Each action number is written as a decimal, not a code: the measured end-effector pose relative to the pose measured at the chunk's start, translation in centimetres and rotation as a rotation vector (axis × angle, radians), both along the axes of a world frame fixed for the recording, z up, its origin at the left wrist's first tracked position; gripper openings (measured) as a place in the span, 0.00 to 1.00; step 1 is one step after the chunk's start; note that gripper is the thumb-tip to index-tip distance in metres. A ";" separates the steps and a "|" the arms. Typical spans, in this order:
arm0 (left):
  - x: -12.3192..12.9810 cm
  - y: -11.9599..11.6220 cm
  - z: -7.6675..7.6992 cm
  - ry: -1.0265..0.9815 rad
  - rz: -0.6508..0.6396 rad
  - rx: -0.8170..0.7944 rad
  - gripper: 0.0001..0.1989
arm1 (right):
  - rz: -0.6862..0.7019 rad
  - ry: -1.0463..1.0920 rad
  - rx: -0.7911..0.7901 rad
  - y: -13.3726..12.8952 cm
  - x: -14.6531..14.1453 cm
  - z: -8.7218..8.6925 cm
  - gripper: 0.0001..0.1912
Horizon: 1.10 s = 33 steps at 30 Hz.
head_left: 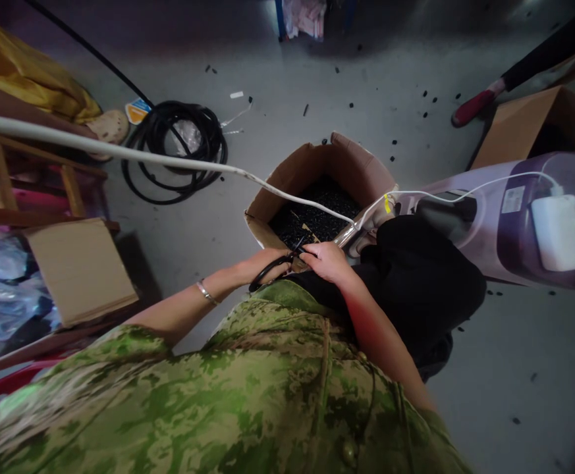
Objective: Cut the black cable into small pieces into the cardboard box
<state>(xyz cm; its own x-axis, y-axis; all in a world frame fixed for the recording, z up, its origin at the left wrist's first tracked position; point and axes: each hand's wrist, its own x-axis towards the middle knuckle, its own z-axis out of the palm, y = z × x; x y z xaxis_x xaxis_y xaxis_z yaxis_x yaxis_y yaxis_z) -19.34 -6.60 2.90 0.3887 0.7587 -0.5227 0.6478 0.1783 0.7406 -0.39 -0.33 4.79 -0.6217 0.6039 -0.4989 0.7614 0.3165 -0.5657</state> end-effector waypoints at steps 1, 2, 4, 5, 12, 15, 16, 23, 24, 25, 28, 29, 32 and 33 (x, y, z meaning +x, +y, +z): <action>-0.1 -0.1 0.0 0.000 -0.025 0.010 0.10 | 0.007 -0.012 0.002 0.0 0.0 0.0 0.15; -0.1 -0.1 -0.1 0.000 -0.049 0.018 0.11 | 0.014 -0.022 0.002 0.0 0.0 0.0 0.15; -0.3 -0.1 0.0 0.013 -0.091 0.025 0.12 | 0.028 -0.042 0.003 0.1 0.0 0.0 0.15; -0.3 -0.1 0.0 0.026 -0.106 0.028 0.13 | 0.033 -0.051 0.005 0.1 0.0 0.0 0.16; 0.2 -0.5 0.4 0.195 -0.133 0.090 0.16 | 0.051 -0.101 0.045 0.1 -0.1 -0.2 0.16; 0.8 -0.6 0.6 0.304 -0.108 0.088 0.17 | 0.045 -0.105 0.055 0.1 0.0 -0.5 0.16; 1.0 -0.6 0.7 0.329 -0.108 0.092 0.18 | 0.042 -0.107 0.056 0.1 0.0 -0.6 0.17; 0.7 -0.8 0.3 0.360 -0.134 0.146 0.19 | 0.015 -0.098 0.045 0.1 0.0 -0.9 0.16; 0.6 -0.7 0.2 0.347 -0.117 0.149 0.19 | 0.025 -0.081 0.025 0.1 0.0 -0.9 0.16; 0.6 -0.6 0.1 0.336 -0.095 0.153 0.19 | 0.037 -0.064 0.001 0.0 -0.1 -0.9 0.16; 0.7 0.1 0.0 0.316 -0.044 0.135 0.20 | 0.038 -0.033 -0.038 -0.1 -0.3 -0.8 0.16; 0.7 0.3 0.0 0.303 -0.039 0.124 0.20 | 0.023 -0.033 -0.038 -0.1 -0.3 -0.8 0.16; 0.5 0.7 -0.1 0.269 -0.036 0.116 0.18 | -0.008 -0.030 -0.040 0.0 -0.3 -0.8 0.14; 0.4 0.8 -0.2 0.268 -0.036 0.120 0.17 | -0.016 -0.035 -0.040 0.0 -0.3 -0.9 0.14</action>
<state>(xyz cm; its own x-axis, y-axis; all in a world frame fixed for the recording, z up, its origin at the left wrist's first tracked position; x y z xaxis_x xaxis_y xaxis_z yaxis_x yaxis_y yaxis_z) -18.91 -5.82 2.65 0.2772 0.8096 -0.5175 0.8274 0.0727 0.5569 -0.67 -0.32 3.88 -0.5939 0.5927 -0.5441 0.7857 0.2819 -0.5506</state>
